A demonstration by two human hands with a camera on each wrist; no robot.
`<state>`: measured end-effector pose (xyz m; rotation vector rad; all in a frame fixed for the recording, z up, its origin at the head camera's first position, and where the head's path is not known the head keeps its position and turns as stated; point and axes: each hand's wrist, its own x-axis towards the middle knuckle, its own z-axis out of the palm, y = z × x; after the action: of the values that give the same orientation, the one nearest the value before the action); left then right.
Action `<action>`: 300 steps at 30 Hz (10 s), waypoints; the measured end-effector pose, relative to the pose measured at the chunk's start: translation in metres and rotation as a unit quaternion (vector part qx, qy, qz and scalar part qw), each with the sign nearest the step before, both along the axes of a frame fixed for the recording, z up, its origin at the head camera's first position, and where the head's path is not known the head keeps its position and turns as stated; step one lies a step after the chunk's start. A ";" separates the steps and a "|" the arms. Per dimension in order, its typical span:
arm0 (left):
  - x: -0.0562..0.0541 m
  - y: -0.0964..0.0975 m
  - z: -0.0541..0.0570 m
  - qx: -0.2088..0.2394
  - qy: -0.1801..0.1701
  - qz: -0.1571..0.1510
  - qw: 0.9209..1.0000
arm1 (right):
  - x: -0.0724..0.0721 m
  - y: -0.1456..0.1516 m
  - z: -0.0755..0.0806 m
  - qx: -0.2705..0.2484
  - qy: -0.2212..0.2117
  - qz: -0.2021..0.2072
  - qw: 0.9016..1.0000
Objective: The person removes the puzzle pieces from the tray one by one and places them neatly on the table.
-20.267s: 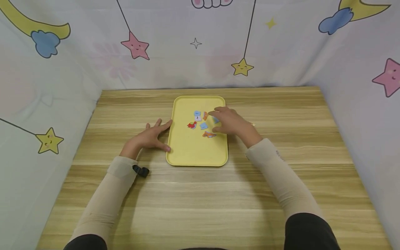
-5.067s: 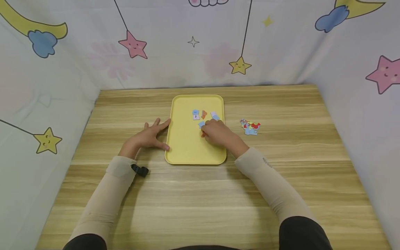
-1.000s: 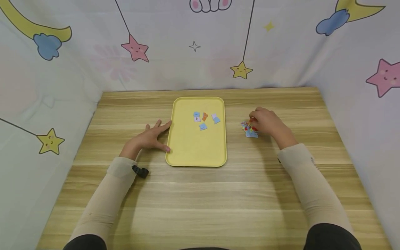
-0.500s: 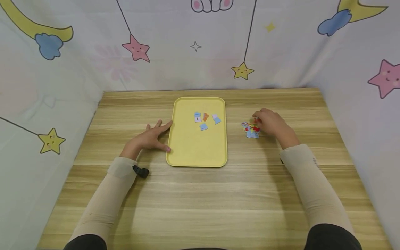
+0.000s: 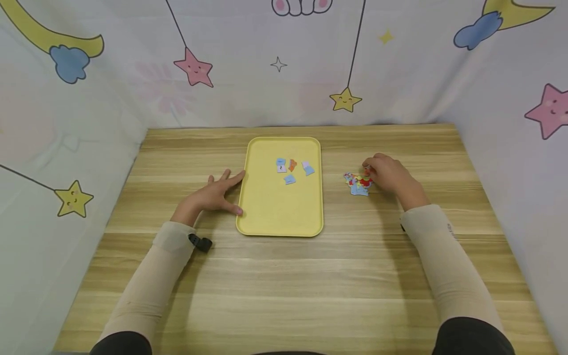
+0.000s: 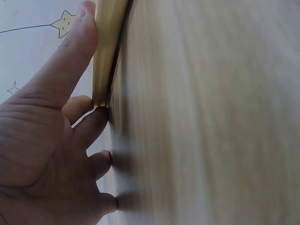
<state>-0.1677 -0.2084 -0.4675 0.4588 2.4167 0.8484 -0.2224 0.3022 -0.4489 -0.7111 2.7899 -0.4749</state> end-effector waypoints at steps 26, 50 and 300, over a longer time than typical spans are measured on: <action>0.000 0.002 0.002 -0.002 -0.003 0.003 1.000 | 0.008 -0.003 0.004 -0.003 -0.059 0.007 0.998; -0.001 0.000 -0.001 0.003 -0.004 0.002 1.000 | 0.014 -0.003 0.009 -0.003 -0.096 0.003 0.995; 0.006 0.001 -0.001 -0.015 0.002 0.010 1.000 | -0.022 -0.122 0.013 0.054 0.071 0.101 0.991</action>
<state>-0.1617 -0.2072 -0.4683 0.4271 2.4387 0.8196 -0.2447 0.1798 -0.4362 -1.0249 2.8051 -0.2416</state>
